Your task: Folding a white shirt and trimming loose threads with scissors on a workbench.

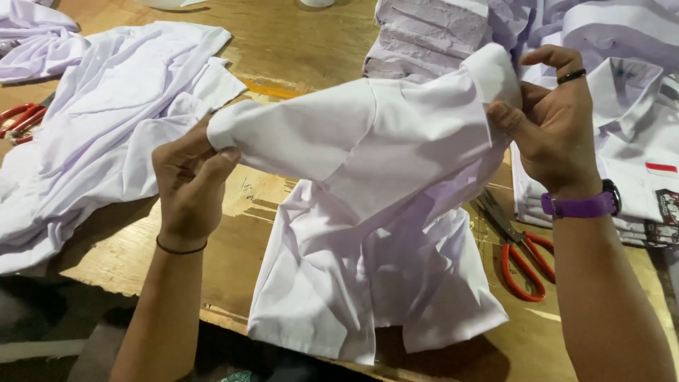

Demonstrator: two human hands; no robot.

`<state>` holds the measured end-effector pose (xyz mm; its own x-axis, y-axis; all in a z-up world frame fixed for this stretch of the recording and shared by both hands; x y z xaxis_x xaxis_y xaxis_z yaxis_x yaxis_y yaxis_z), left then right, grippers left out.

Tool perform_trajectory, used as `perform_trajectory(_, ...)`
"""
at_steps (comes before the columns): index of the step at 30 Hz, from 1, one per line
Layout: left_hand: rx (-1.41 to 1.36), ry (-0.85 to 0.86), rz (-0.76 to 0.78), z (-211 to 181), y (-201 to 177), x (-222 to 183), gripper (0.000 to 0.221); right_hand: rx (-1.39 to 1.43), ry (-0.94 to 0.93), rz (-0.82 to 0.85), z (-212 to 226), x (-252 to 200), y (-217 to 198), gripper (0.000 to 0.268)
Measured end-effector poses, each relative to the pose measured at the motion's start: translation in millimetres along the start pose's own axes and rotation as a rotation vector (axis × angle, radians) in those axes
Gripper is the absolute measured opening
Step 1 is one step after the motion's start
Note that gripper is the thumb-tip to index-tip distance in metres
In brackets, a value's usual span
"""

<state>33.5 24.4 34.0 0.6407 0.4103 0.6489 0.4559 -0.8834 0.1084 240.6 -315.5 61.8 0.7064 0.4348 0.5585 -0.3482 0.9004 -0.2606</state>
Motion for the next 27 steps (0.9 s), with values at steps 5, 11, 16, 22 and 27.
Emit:
perform_trajectory(5,0.093,-0.184,0.023,5.1,0.2,-10.2,0.025,0.0,0.052,-0.01,-4.9,-5.5,1.0,0.054)
perform_trajectory(11,-0.168,-0.306,-0.013,30.4,-7.2,-28.7,0.018,0.008,0.156,-0.001,-27.0,-15.5,-3.2,0.046)
perform_trajectory(16,-0.324,-0.434,0.021,48.4,-1.2,-44.8,0.035,-0.068,0.26,0.08,-41.9,-23.1,7.3,0.043)
perform_trajectory(22,-0.203,-0.424,0.032,53.9,5.1,-60.9,0.05,-0.708,0.256,0.192,-35.3,-34.2,26.0,0.031)
perform_trajectory(27,-0.105,-0.359,0.021,46.2,12.1,-65.3,0.04,-0.776,-0.457,0.033,26.7,-47.4,70.7,0.021)
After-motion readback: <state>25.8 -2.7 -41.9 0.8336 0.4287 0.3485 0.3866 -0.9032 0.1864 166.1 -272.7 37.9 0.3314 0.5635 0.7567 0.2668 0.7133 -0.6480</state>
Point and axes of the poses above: each hand's wrist, its own x-axis towards the middle knuckle, its own y-axis out of the palm, z = x × y, the point moved 6 cm from there along x, towards the middle knuckle, and after that the axes turned 7 degrees about -z, right-handed, at the moved point
